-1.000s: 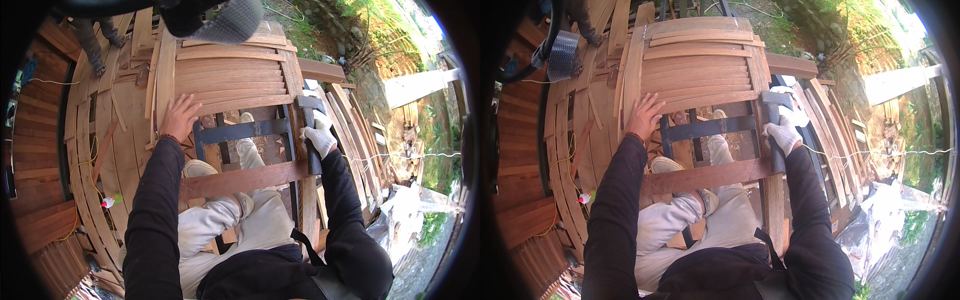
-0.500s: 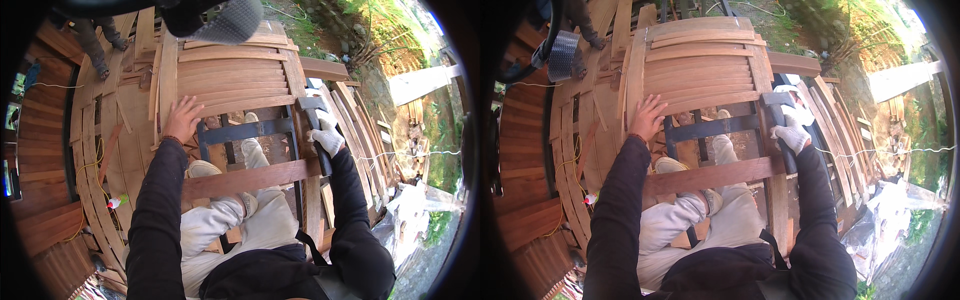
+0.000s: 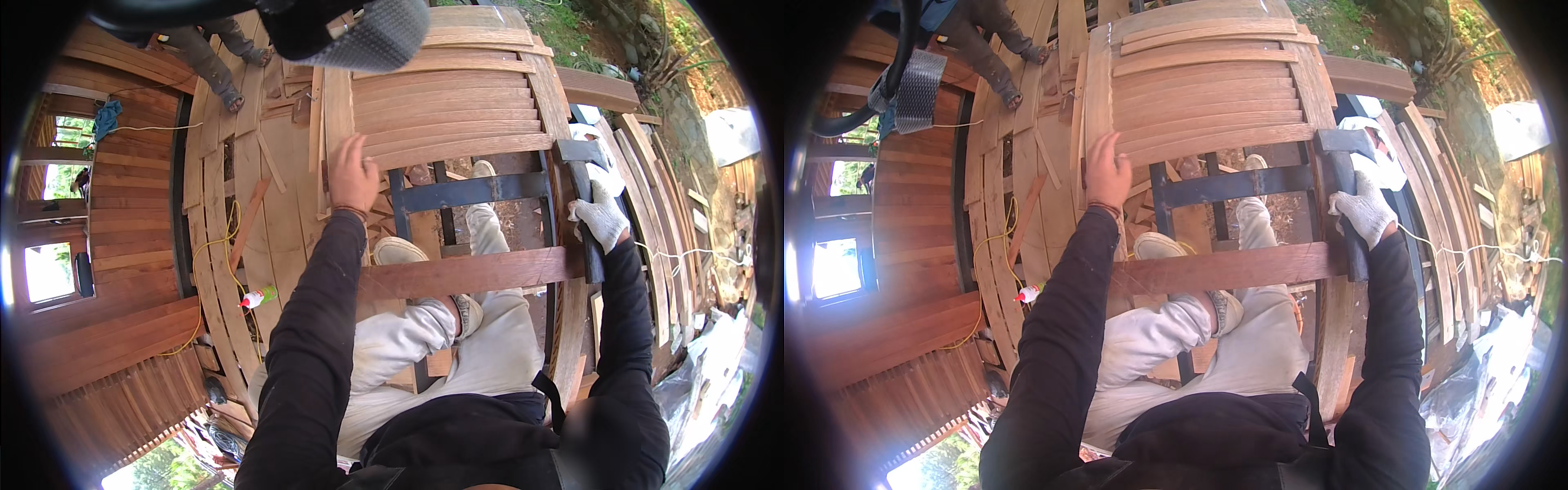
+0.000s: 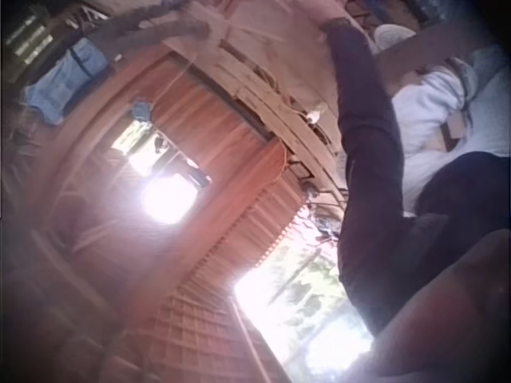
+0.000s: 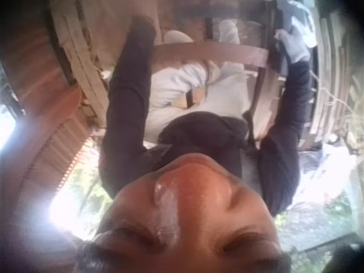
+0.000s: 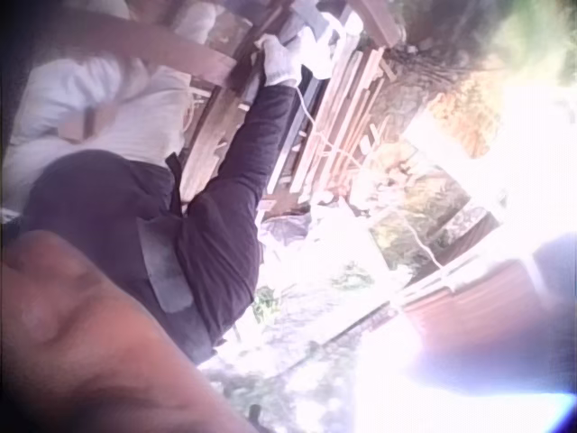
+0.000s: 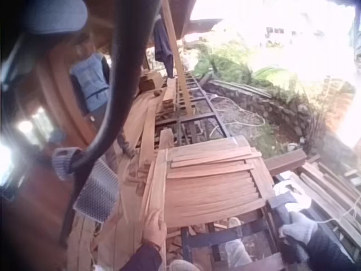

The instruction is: The person assembles a wooden structure by placing thin wooden slats into a frame and tapping them into place with a hammer. They repeatedly position slats, align them, and strike them to secure them within the frame.

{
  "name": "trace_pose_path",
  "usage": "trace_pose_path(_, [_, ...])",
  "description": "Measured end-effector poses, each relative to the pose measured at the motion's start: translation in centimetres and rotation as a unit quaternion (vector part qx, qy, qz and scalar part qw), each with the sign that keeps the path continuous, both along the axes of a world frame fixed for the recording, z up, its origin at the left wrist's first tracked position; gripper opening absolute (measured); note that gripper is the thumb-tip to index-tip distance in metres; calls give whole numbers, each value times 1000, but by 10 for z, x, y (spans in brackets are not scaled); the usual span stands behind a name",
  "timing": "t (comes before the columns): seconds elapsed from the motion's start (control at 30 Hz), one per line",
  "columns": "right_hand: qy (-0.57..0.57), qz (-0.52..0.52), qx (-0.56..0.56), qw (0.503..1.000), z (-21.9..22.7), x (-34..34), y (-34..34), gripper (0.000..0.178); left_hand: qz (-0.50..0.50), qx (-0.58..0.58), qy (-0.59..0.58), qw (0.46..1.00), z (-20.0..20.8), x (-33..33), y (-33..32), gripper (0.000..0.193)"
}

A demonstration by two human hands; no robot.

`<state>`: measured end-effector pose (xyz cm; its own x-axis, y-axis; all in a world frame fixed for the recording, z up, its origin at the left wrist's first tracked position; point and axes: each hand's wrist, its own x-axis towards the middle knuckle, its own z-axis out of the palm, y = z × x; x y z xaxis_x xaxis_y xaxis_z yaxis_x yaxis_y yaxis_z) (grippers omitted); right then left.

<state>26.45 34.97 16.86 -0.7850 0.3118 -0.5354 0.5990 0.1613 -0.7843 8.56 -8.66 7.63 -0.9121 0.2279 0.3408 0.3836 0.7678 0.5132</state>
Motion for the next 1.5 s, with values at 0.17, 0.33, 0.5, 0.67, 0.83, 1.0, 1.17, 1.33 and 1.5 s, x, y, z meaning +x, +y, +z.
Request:
trace_pose_path(0.17, [-12,8,21,1000,-2,2,3,50,-157,-19,17,987,8,32,150,63])
trace_pose_path(0.33, [6,7,10,1000,-3,11,7,56,-152,11,1,988,-8,31,188,52])
trace_pose_path(0.5, [59,-104,-16,993,-27,13,11,44,-175,37,48,983,-14,33,186,44])
trace_pose_path(0.67, [27,-45,-48,997,-10,15,2,38,-180,40,66,981,-12,30,184,43])
trace_pose_path(0.83, [8,-35,-19,999,3,9,-8,38,-185,28,47,981,-13,30,184,41])
trace_pose_path(1.0, [41,-57,-1,998,-15,7,-1,48,-186,18,54,981,-11,28,182,41])
trace_pose_path(1.17, [2,0,-6,1000,1,6,-1,74,-197,26,64,978,-7,28,183,45])
trace_pose_path(1.33, [-22,15,10,1000,-1,8,9,99,-193,2,54,980,-7,31,184,48])
trace_pose_path(1.5, [64,-19,122,990,-32,11,8,70,-187,-35,10,982,10,40,170,56])
